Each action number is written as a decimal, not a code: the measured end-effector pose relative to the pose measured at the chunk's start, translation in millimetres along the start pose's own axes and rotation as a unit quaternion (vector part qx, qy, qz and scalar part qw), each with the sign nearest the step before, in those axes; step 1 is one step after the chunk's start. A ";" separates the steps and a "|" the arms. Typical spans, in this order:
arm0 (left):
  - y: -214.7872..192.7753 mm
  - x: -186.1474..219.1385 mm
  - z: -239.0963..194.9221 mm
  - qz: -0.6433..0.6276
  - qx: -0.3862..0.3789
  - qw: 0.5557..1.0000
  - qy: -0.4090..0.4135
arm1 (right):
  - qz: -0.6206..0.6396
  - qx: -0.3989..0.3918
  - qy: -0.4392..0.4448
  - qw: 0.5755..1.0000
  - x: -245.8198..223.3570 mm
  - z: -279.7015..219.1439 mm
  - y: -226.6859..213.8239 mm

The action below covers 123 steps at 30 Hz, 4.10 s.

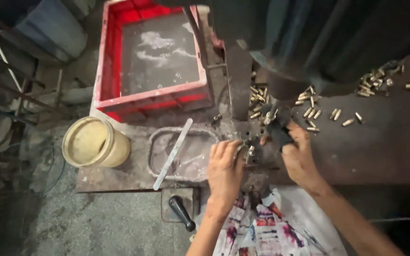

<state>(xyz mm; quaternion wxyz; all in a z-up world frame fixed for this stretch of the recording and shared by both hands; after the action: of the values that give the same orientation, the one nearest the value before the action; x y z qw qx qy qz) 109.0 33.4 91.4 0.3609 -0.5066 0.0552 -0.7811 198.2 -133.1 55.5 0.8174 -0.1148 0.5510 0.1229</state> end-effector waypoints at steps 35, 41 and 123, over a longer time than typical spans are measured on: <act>-37.2 66.4 37.2 -0.308 0.076 0.948 -0.003 | -0.144 0.004 0.109 0.984 76.6 -8.9 -34.2; 12.0 21.8 35.1 -0.056 -0.024 0.989 0.135 | -0.193 -0.017 0.052 0.980 180.4 -46.7 -60.5; 98.7 3.5 -23.7 -0.033 -0.164 0.970 -0.177 | -0.342 -0.046 0.132 0.929 56.9 7.2 -27.8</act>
<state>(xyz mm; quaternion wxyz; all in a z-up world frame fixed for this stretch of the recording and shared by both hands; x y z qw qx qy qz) 138.7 -47.8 38.1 0.2508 -0.6903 0.1010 -0.6711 234.2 -152.7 6.7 0.7233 -0.3486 0.5755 -0.1552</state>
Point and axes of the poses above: each hand's wrist, its own z-axis towards the middle knuckle, its own y-axis out of the palm, x = y × z, the point moved 10 cm from there along z, towards the middle knuckle, and after that the axes turned 7 degrees about -z, right-handed, at the moved point
